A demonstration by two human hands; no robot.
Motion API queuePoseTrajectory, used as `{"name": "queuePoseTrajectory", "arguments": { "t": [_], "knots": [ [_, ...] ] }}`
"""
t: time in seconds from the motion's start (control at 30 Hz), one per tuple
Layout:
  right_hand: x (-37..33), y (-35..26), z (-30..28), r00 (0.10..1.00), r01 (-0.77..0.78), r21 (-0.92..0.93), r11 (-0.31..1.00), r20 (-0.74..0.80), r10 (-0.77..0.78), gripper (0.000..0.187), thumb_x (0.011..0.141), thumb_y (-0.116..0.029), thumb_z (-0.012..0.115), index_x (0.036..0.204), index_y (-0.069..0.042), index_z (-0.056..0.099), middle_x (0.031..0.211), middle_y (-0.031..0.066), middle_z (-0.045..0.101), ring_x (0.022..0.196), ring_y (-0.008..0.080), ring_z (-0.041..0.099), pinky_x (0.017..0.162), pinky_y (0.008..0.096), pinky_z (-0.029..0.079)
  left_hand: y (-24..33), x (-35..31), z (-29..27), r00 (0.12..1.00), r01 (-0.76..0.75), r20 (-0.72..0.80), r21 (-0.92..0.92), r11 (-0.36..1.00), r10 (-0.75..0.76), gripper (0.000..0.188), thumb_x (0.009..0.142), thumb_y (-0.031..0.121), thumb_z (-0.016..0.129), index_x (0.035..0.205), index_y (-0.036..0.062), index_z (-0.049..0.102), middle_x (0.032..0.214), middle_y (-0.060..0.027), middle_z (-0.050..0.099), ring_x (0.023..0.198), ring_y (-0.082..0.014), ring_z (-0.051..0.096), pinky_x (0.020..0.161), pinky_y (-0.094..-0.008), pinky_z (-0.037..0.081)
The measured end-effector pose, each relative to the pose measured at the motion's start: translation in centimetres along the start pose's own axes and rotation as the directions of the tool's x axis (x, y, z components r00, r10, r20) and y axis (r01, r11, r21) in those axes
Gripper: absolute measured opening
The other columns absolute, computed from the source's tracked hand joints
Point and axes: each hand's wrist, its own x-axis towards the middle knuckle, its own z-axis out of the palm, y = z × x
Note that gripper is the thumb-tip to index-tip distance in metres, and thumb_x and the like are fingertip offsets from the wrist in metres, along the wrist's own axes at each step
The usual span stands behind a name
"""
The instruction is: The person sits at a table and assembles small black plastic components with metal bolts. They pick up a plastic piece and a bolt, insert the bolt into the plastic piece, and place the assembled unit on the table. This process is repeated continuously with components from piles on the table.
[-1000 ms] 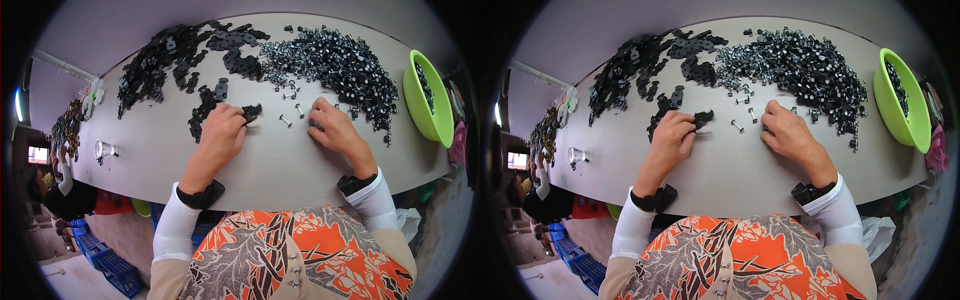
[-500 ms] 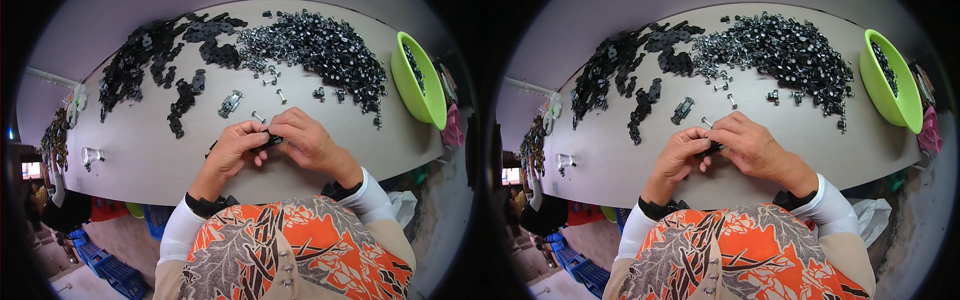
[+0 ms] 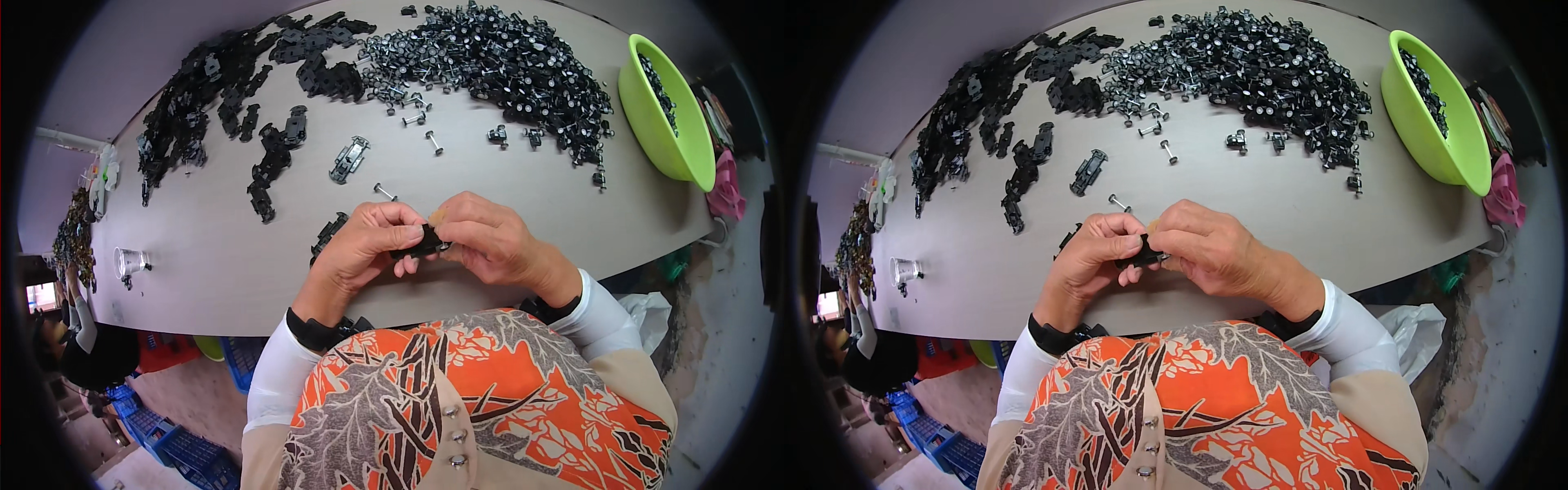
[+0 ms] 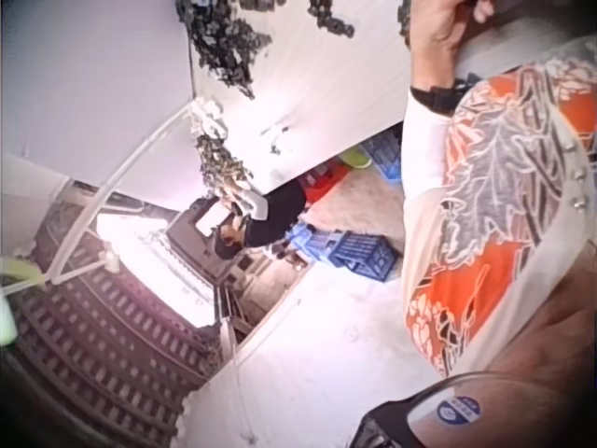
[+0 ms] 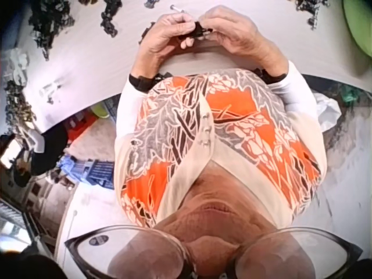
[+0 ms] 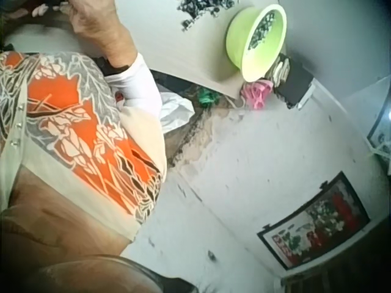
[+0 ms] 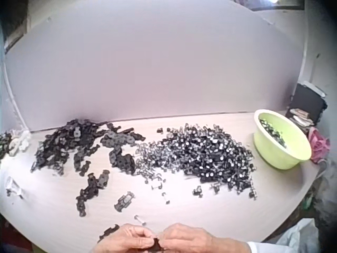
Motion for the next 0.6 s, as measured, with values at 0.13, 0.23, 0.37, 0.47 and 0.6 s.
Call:
{"name": "queuePoseTrajectory", "arguments": {
  "t": [0.13,0.23,0.37,0.47,0.6],
  "knots": [
    [0.0,-0.8,0.2,0.998,-0.062,-0.015,0.998,-0.004,0.062,0.038,0.064,0.003,0.074,0.098,-0.003,0.061,0.085,0.0074,0.059,0.077,0.025,0.059,0.064,0.0327,0.049,-0.1,0.3,0.0,1.0,-0.009,0.005,0.026,1.0,0.009,0.015,0.085,0.01,0.067,0.089,-0.0026,0.062,0.078,-0.0159,0.067,0.055,-0.0127,0.061,0.046,-0.0196,0.048],
    [-0.5,-0.8,0.1,0.997,-0.072,0.028,0.997,-0.035,0.073,0.036,0.064,0.004,0.073,0.097,-0.003,0.06,0.084,0.0075,0.058,0.075,0.0246,0.059,0.063,0.0326,0.049,-0.2,0.0,0.4,1.0,-0.016,0.0,0.027,1.0,0.016,0.015,0.084,0.011,0.067,0.088,-0.0022,0.062,0.078,-0.0158,0.067,0.054,-0.0125,0.061,0.046,-0.0194,0.048],
    [-0.6,-1.0,0.2,0.996,-0.071,0.084,0.994,-0.054,0.075,0.035,0.065,0.005,0.073,0.096,-0.003,0.06,0.083,0.0077,0.057,0.074,0.0249,0.058,0.062,0.0328,0.049,-0.7,0.1,0.4,1.0,0.002,0.024,-0.047,0.999,-0.001,0.016,0.084,0.012,0.068,0.088,-0.0021,0.062,0.077,-0.0151,0.067,0.053,-0.0123,0.061,0.046,-0.0191,0.047],
    [-0.7,-1.5,0.5,0.993,-0.11,0.057,0.992,-0.035,0.113,0.034,0.066,0.004,0.073,0.096,-0.003,0.059,0.085,0.0073,0.057,0.074,0.0249,0.059,0.062,0.0323,0.049,-0.8,0.3,0.4,0.998,0.02,0.055,-0.08,0.997,-0.016,0.016,0.084,0.013,0.068,0.087,-0.0021,0.062,0.076,-0.0137,0.066,0.054,-0.0124,0.061,0.046,-0.0193,0.047],
    [-0.3,-1.9,-0.1,0.987,-0.161,0.049,0.986,0.003,0.161,0.031,0.07,0.001,0.072,0.096,-0.002,0.057,0.086,0.0077,0.057,0.074,0.0249,0.059,0.061,0.0326,0.048,-0.6,0.0,0.9,0.997,0.027,-0.075,0.051,0.998,-0.023,0.016,0.085,0.013,0.068,0.088,-0.0017,0.062,0.074,-0.0103,0.065,0.055,-0.0127,0.061,0.048,-0.0212,0.049]
  ]
}}
